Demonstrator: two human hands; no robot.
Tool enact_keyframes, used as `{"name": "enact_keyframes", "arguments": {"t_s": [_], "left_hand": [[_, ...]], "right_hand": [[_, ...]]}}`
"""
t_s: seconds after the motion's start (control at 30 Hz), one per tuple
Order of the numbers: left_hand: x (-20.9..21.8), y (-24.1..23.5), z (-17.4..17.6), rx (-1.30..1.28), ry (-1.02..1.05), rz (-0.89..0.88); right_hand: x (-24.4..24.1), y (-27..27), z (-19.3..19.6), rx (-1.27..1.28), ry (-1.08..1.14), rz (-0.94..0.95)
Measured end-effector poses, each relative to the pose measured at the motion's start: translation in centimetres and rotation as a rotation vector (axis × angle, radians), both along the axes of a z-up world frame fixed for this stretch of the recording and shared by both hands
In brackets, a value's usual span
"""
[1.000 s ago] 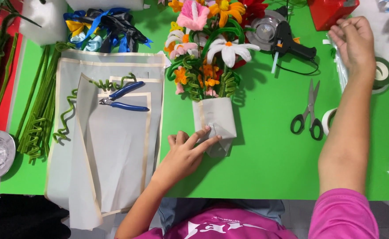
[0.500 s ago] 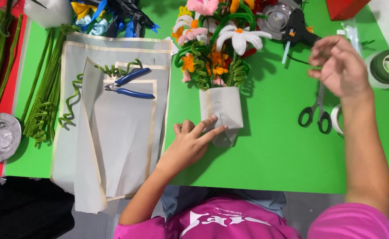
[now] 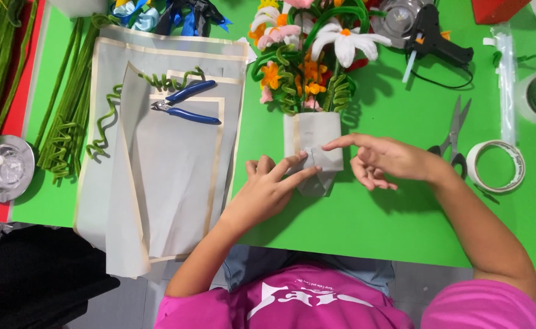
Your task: Wrapping the foam base of a flower arrangement with translucent paper by folding and tucking it.
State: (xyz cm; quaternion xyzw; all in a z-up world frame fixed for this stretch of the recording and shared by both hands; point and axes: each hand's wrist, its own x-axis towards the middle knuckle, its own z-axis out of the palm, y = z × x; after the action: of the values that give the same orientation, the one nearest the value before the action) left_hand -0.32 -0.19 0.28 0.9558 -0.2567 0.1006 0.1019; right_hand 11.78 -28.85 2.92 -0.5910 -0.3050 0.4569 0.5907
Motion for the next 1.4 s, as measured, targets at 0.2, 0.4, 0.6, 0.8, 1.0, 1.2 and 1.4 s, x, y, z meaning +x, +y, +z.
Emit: {"name": "enact_keyframes", "arguments": {"t_s": [0.2, 0.4, 0.6, 0.8, 1.0, 1.2, 1.4], "left_hand": [[0.0, 0.1, 0.0, -0.011, 0.016, -0.008], [0.0, 0.1, -0.2, -0.02, 0.039, -0.011], [0.1, 0.0, 0.0, -0.036, 0.039, -0.01], [0.0, 0.1, 0.0, -0.029, 0.02, -0.012], [0.1, 0.0, 0.0, -0.029, 0.02, -0.01], [0.1, 0.0, 0.1, -0.016, -0.004, -0.01], [0.1, 0.2, -0.6, -0.028, 0.017, -0.015]], "right_hand": [[0.5, 0.8, -0.2, -0.081, 0.022, 0.01], [0.9, 1.1, -0.1, -0.181, 0.032, -0.004], [1.3, 1.6, 0.2, -0.24, 0.011, 0.016], [1.4, 2.1, 1.0, -0.257, -0.023, 0.03], [1.4, 1.9, 1.9, -0.352, -0.162, -0.003], [0.2, 0.5, 1.8, -0.391, -0.363, 0.021], [-2.0, 3.2, 5.3, -0.65, -0.64, 0.118]]}}
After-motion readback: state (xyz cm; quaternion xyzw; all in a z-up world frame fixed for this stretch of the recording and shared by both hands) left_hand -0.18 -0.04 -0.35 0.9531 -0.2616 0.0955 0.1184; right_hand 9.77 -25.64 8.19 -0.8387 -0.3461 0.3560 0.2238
